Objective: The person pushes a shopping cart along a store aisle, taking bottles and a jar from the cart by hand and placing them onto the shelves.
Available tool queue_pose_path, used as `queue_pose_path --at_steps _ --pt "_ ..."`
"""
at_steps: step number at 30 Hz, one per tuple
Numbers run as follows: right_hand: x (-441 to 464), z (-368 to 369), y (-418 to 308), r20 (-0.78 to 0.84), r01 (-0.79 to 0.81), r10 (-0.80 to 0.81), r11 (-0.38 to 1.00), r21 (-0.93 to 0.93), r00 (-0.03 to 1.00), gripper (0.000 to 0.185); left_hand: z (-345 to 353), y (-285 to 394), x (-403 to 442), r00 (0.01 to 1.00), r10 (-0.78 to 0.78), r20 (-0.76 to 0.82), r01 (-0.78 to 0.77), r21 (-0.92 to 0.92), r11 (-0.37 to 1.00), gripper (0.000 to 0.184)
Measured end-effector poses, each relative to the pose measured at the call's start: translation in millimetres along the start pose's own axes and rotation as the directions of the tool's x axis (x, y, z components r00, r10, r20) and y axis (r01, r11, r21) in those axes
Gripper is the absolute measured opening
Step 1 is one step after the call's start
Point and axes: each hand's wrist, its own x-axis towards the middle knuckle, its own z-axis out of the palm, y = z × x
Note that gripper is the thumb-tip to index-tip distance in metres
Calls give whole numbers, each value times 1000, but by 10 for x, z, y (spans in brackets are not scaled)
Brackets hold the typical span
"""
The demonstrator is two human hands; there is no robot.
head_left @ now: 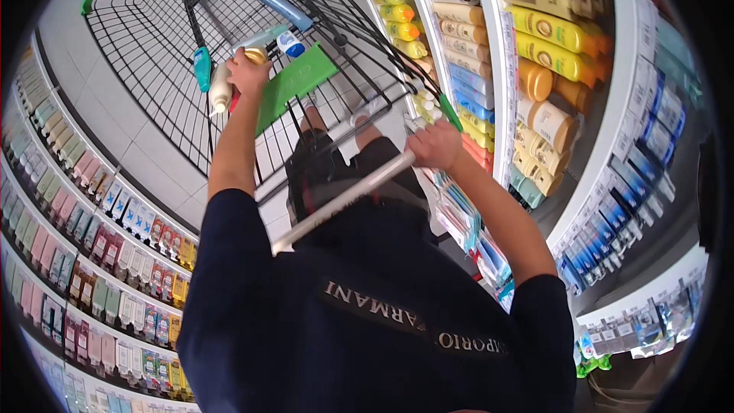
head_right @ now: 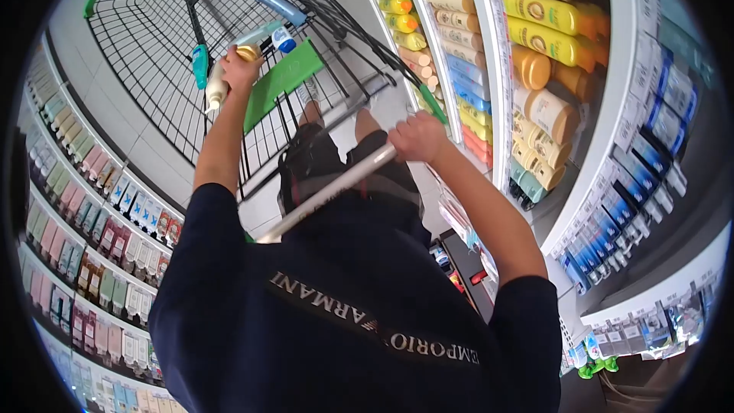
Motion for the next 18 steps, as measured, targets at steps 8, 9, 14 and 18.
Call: queue_pose_path --at_steps 8,9,14,18 --pt "306 61 318 -102 73 -82 993 -93 991 22 -1651 427 -587 934 351 -64 -349 -370 861 80" --pt "375 -13 338 -62 55 -60 996 -68 996 18 -1862 526 -742 933 350 -86 -350 -447 823 78" --pt "734 -200 510 29 61 -57 983 -171 998 17 -2611 788 -1486 833 515 -203 -530 -561 636 75" --pt "951 -374 487 110 53 -27 969 -243 994 14 -3124 1109 -2154 708 666 -234 -684 -461 565 71"
